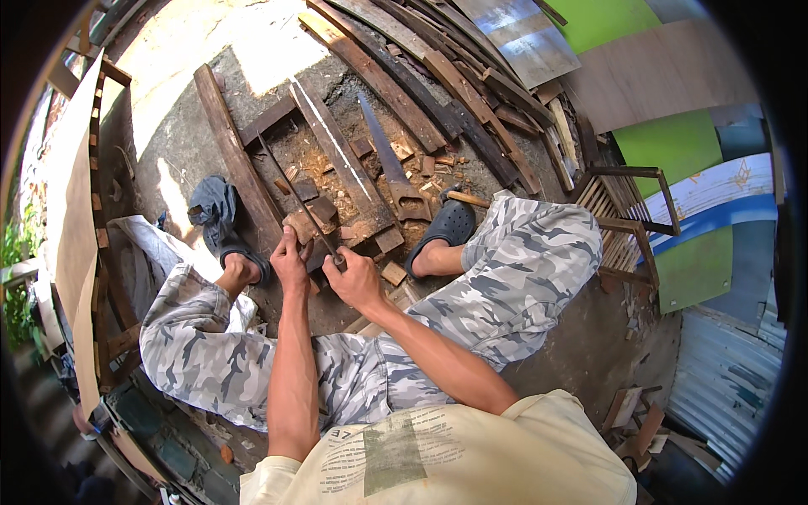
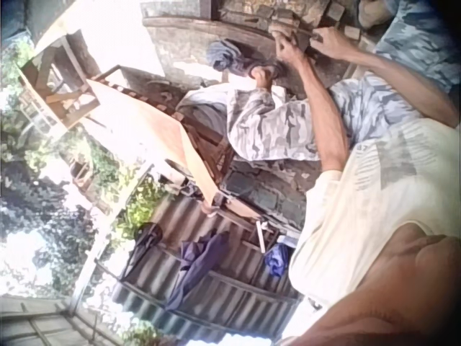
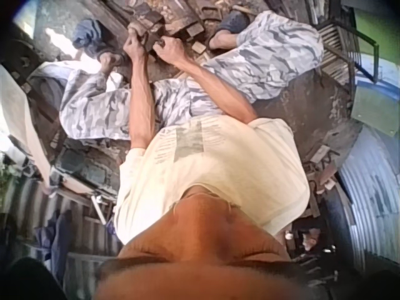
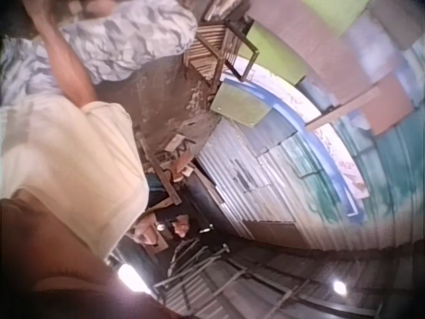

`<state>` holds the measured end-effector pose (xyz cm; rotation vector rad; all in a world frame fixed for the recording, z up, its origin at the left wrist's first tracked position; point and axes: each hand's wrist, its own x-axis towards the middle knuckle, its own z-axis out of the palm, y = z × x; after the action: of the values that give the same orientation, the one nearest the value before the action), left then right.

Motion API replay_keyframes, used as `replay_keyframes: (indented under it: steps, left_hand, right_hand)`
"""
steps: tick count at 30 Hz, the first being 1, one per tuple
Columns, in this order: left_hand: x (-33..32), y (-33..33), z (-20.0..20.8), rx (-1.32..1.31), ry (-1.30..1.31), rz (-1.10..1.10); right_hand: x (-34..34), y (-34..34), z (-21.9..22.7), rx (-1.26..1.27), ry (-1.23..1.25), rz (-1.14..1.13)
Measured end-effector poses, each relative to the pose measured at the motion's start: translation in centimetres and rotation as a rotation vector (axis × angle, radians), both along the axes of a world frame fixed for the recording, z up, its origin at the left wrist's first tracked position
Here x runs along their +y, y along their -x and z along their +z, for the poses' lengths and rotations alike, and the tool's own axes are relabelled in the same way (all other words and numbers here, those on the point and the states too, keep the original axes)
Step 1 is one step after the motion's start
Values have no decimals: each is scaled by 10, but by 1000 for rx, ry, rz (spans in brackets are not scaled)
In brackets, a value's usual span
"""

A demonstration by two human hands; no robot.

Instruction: The person sits on the ground and uses a chisel and mallet to carve a small block of wood. They repeatedly strike the chisel to shape the wood, then inspect the carved piece.

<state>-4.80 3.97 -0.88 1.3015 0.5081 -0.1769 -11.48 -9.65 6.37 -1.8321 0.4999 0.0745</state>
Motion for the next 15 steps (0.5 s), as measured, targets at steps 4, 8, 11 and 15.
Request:
replay_keyframes:
  steps: [4,8,11,15]
  left_hand:
    - [-1,2,-1,6,-17,13]
    - [2,1,-1,19,4,14]
    - [-1,1,0,5,32,11]
    - [-2,2,5,29,9,28]
  right_hand:
    - [6,4,-31,62,90,127]
    - [0,-7,2,-54,-9,22]
    - [0,-7,-3,-89,14,-16]
    - [10,1,-28,42,94,119]
